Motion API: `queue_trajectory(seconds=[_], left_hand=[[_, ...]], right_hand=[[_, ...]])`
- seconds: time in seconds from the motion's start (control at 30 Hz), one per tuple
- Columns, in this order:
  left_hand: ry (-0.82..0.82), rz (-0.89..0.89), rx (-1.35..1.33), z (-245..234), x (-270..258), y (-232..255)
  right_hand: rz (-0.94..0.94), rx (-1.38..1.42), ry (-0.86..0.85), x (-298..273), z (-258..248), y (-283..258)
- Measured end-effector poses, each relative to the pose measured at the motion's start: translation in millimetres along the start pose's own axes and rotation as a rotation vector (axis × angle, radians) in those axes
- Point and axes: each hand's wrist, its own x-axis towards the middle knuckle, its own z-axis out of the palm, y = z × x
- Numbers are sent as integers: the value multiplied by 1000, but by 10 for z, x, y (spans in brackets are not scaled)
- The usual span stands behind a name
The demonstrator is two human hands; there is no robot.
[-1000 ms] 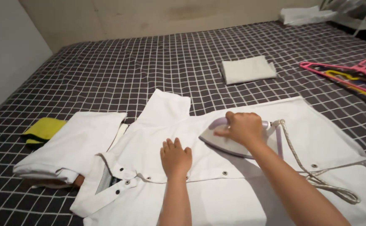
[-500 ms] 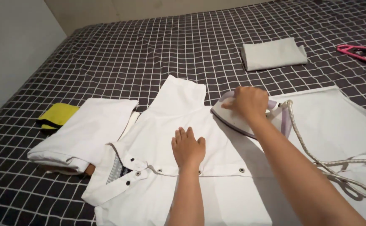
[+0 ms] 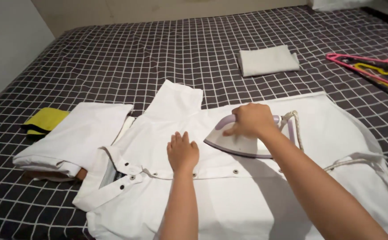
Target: Ironing and folding a white button-down shirt on a bed.
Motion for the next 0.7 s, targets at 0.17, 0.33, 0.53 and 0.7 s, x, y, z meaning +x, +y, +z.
queue_trajectory(seconds=[0.17, 0.33, 0.53, 0.7], left_hand=[[-25, -26, -55, -18, 38, -77], [-136, -102, -10, -271, 15, -84], [-113, -129, 106, -391, 77, -417], [-68, -123, 208, -499, 110, -719]], right_hand=[[106, -5, 24, -149, 67, 224], [227, -46, 108, -188, 198, 717], [377, -84, 123, -214, 270, 1558], [565, -171, 85, -405, 233, 2197]])
